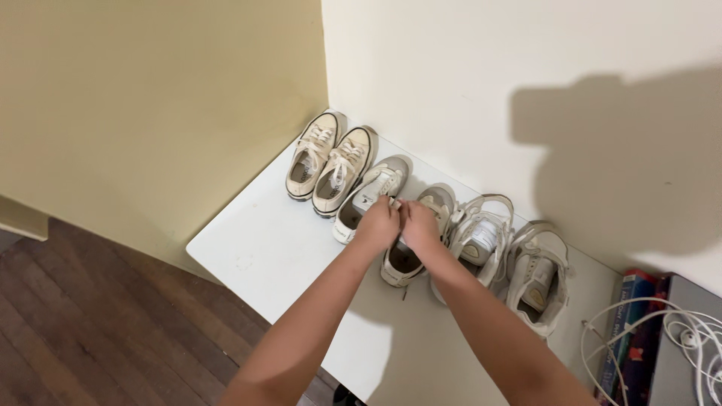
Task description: The person unlaces and relaces two pairs of shoes on a white bench. They first remove the laces from a pair of white sneakers, then re-lace them. They repeat the same process with a pair of beige canvas shoes, finishing by placing the laced shoes back on the bench.
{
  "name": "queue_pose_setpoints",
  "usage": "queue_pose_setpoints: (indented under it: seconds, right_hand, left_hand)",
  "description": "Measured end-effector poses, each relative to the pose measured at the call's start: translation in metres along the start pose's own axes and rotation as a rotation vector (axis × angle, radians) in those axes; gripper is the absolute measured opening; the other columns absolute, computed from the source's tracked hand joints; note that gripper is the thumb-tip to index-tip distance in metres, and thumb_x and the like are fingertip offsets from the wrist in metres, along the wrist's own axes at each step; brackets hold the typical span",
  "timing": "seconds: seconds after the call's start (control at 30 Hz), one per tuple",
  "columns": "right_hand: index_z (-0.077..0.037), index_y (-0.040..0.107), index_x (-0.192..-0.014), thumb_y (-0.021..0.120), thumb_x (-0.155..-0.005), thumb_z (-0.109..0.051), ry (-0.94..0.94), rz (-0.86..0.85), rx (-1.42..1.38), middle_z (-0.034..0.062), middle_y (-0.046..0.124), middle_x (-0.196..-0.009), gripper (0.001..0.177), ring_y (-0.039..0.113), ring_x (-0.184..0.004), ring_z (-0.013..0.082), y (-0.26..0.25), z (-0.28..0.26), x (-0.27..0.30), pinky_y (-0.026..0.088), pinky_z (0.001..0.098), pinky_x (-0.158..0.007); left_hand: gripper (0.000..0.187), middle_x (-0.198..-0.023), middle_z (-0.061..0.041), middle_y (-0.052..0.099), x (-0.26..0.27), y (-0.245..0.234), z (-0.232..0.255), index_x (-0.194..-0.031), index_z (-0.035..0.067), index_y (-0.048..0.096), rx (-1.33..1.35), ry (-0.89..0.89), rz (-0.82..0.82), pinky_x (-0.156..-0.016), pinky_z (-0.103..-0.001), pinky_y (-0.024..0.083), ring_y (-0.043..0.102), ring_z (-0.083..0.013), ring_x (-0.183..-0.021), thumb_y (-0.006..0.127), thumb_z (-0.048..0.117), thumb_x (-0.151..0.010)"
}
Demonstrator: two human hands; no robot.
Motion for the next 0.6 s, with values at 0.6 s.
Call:
queue_pose_setpoints:
  seconds: [0.6]
  right_hand:
    - [0.001,0.071,-0.104,0.047,-0.108,-0.033,0.258,0.039,-0.564,0.0126,0.072,-0.080,0.042,0.067,-0.076,0.0207,0.028,0.102,-0.013,0.053,0.0340,-0.076]
  left_hand:
    - [0.025,-0.114,-0.023,0.070,-0.067,0.082,-0.036,-0.111,0.005,0.070,-0.290,-0.035,-0.232,-0.094,-0.048,0.053,0.067,-0.0405,-0.110,0.069,0.016,-0.089]
Point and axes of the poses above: each hand's wrist, its own x-axis away from the middle knuckle, its own y-axis out of the palm, z = x × y, the point moved 8 cm from there along -x, towards the middle knuckle
